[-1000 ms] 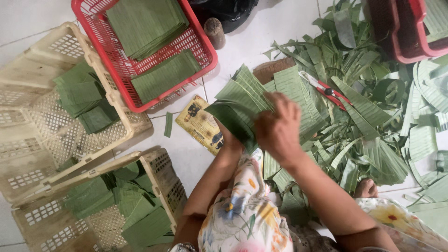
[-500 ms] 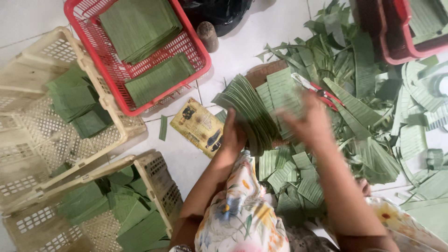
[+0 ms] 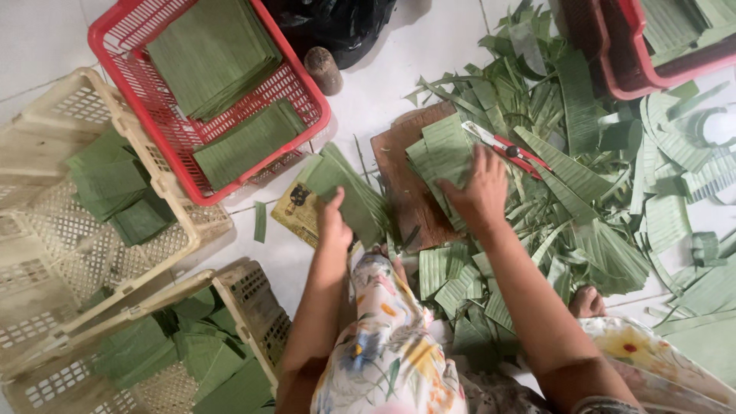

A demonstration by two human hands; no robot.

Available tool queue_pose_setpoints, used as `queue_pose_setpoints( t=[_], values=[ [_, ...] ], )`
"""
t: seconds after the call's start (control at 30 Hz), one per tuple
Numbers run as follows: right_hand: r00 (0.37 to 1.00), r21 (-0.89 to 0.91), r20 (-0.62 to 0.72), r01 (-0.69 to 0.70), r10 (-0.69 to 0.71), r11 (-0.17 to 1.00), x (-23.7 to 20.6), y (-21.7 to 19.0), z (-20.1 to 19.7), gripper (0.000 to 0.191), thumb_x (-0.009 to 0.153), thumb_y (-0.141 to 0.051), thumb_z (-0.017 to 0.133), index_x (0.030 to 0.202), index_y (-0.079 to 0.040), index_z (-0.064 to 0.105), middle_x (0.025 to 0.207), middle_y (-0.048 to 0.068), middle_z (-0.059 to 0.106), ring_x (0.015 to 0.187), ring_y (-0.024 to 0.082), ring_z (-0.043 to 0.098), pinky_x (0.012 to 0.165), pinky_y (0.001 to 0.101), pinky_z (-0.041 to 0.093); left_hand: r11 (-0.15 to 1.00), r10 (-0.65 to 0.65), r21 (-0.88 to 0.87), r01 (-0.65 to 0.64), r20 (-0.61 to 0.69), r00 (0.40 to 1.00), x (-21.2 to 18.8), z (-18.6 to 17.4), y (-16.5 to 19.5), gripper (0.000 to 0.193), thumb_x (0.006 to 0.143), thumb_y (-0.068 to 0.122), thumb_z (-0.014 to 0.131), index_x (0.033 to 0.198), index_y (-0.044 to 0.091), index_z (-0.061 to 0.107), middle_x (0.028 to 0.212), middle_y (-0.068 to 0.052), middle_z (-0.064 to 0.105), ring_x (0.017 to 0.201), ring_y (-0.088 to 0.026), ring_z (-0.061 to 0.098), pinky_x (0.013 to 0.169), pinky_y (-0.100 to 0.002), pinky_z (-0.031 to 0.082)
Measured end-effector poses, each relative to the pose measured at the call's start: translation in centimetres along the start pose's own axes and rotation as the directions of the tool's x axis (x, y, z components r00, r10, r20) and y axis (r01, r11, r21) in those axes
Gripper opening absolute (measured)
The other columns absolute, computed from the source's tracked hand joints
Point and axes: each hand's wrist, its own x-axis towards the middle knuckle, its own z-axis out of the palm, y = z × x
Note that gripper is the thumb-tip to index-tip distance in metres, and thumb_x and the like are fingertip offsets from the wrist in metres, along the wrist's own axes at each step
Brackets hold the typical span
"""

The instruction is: The person sits on the floor trimming banana leaf sheets. They stack leaf pieces, cut edges with red-handled scissors on a wooden board, square off stacks using a knife against a wooden guide strip, place trimmed sheets into plastic baskets, and press a stack with a stone roller.

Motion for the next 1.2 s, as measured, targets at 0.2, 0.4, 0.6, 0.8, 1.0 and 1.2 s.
queue_pose_setpoints(
  t=[0.2,0.4,0.6,0.8,1.0,1.2],
  values=[
    [0.997,-0.085,0.06,-0.036,0.041,0.996,-0.1,-0.7,1.2,0.124,0.06,-0.047,0.094,0.155,0.0,0.029,0.149,0.025,0.039,0.135,0.045,0.04,0.106,0.0564,0.035,0.994,0.095,0.066,-0.089,-0.102,0.99,1.4,-0.2,1.3,0.061,0.083,-0.003,0.062,0.139,0.013,0.044,0.127,-0.009,0.059,0.112,-0.029,0.062,0.093,-0.048,0.054],
    [0.964,-0.082,0.19,-0.171,0.184,0.982,-0.2,-2.4,0.1,0.122,0.056,-0.047,0.096,0.153,-0.01,0.031,0.139,0.02,0.044,0.127,0.042,0.044,0.103,0.0576,0.038,0.867,0.304,0.453,-0.207,-0.15,0.941,0.4,1.9,0.9,0.057,0.088,-0.002,0.065,0.14,0.002,0.045,0.13,-0.015,0.06,0.115,-0.027,0.061,0.1,-0.042,0.048],
    [0.939,-0.068,0.237,-0.238,0.247,0.969,0.9,-2.6,-0.8,0.109,0.051,-0.038,0.099,0.139,-0.009,0.042,0.136,0.019,0.046,0.128,0.041,0.046,0.097,0.0579,0.046,0.814,0.392,0.525,-0.25,-0.179,0.902,1.6,-0.4,2.1,0.058,0.086,-0.003,0.066,0.14,0.003,0.045,0.129,-0.014,0.06,0.115,-0.026,0.06,0.099,-0.039,0.048],
    [0.963,0.019,0.154,-0.224,0.219,0.974,0.6,-0.7,-0.1,0.104,0.058,-0.037,0.095,0.139,-0.004,0.041,0.13,0.022,0.051,0.122,0.045,0.05,0.099,0.053,0.048,0.447,0.567,0.869,-0.214,-0.09,0.819,1.4,-2.9,3.6,0.055,0.087,0.007,0.072,0.137,-0.003,0.05,0.129,-0.023,0.066,0.119,-0.034,0.066,0.104,-0.041,0.051],
    [0.954,0.124,0.192,-0.257,0.23,0.958,0.7,0.7,0.5,0.081,0.073,-0.038,0.09,0.131,-0.001,0.048,0.131,0.027,0.051,0.124,0.045,0.051,0.105,0.0493,0.046,0.146,0.742,0.98,-0.138,-0.016,0.67,-1.6,-0.4,2.3,0.098,0.079,0.009,0.08,0.156,-0.007,0.022,0.149,-0.038,0.03,0.137,-0.05,0.028,0.112,-0.062,0.022],
    [0.938,0.142,0.281,-0.251,0.204,0.958,-0.7,-1.7,-0.7,0.052,0.087,-0.025,0.075,0.129,-0.009,0.047,0.101,0.027,0.066,0.099,0.051,0.064,0.084,0.0588,0.05,-0.136,0.531,0.639,-0.757,0.692,0.489,-3.8,4.6,0.4,0.089,0.079,0.005,0.077,0.157,0.003,0.034,0.158,-0.027,0.038,0.15,-0.045,0.033,0.123,-0.055,0.027]
  ],
)
